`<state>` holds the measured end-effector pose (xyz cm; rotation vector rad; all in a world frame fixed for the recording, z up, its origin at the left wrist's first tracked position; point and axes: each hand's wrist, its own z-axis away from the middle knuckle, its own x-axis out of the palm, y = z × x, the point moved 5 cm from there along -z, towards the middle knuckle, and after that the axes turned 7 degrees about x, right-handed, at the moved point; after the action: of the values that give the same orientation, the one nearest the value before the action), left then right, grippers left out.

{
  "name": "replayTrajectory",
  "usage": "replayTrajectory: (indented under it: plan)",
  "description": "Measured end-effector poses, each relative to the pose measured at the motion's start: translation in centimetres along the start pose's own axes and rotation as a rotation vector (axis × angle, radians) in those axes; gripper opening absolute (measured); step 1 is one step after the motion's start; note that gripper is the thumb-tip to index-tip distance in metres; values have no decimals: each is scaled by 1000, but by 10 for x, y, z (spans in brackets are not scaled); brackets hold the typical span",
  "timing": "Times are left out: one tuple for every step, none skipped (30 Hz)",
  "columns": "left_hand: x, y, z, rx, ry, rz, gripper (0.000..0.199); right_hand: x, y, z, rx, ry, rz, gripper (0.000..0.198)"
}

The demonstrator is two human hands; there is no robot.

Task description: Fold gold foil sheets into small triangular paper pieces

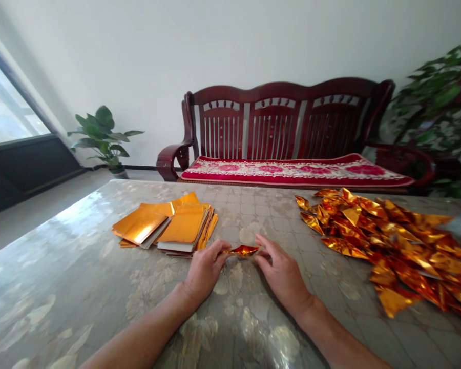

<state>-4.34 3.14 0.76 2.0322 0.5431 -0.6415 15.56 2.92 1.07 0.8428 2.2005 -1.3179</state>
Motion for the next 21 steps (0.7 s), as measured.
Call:
replayTrajectory:
  plan:
    - [-1,0,0,2,2,4,9,-2,2,-1,18,8,20,45]
    - [-1,1,0,2,-1,3,8,-3,4,-2,29,13,43,44]
    - [-2,1,0,3,-8,-1,8,-4,5,-3,33,15,66,41]
    - [-2,3,0,6,-20,-10,9,-5,5,-4,29,12,85,36]
    - [-2,4,0,11,-35,-22,9,-6,4,-4,20,3,94,30]
    - [-2,6,0,20,-51,-36,10,-6,3,-4,8,-11,90,24]
    - [-2,8,1,32,-66,-53,11,-6,2,-4,-3,-26,73,20]
    - [-2,9,1,45,-79,-69,11,-6,1,-4,-12,-44,49,18]
    - [-2,10,1,55,-88,-85,11,-5,-1,-4,-18,-63,21,17]
    - [-2,11,1,63,-95,-96,11,-5,-2,-3,-22,-81,-5,16]
    - [-2,11,1,68,-99,-104,11,-4,-2,-3,-22,-98,-28,16]
    - [-2,11,1,70,-102,-107,11,-3,-3,-2,-21,-117,-46,16]
    - [-2,10,1,74,-102,-106,11,-2,-3,-2,-19,-136,-59,16]
    - [-2,9,1,80,-102,-102,11,-2,-3,-1,-16,-155,-70,16]
    - [-1,9,2,87,-101,-95,11,-1,-3,-1,-12,-173,-78,16]
    - [-1,8,2,94,-101,-87,12,0,-2,-1,-7,-190,-82,17]
    - [0,7,2,100,-103,-80,13,0,-2,0,-1,-203,-82,16]
    - [0,7,3,104,-106,-76,13,0,-2,0,2,-211,-81,16]
    - [1,7,3,107,-109,-78,14,0,-2,0,4,-214,-79,16]
    - [1,7,3,109,-115,-88,14,0,-2,0,2,-214,-78,16]
    - [2,7,3,110,-123,-109,15,0,-3,0,-5,-216,-78,16]
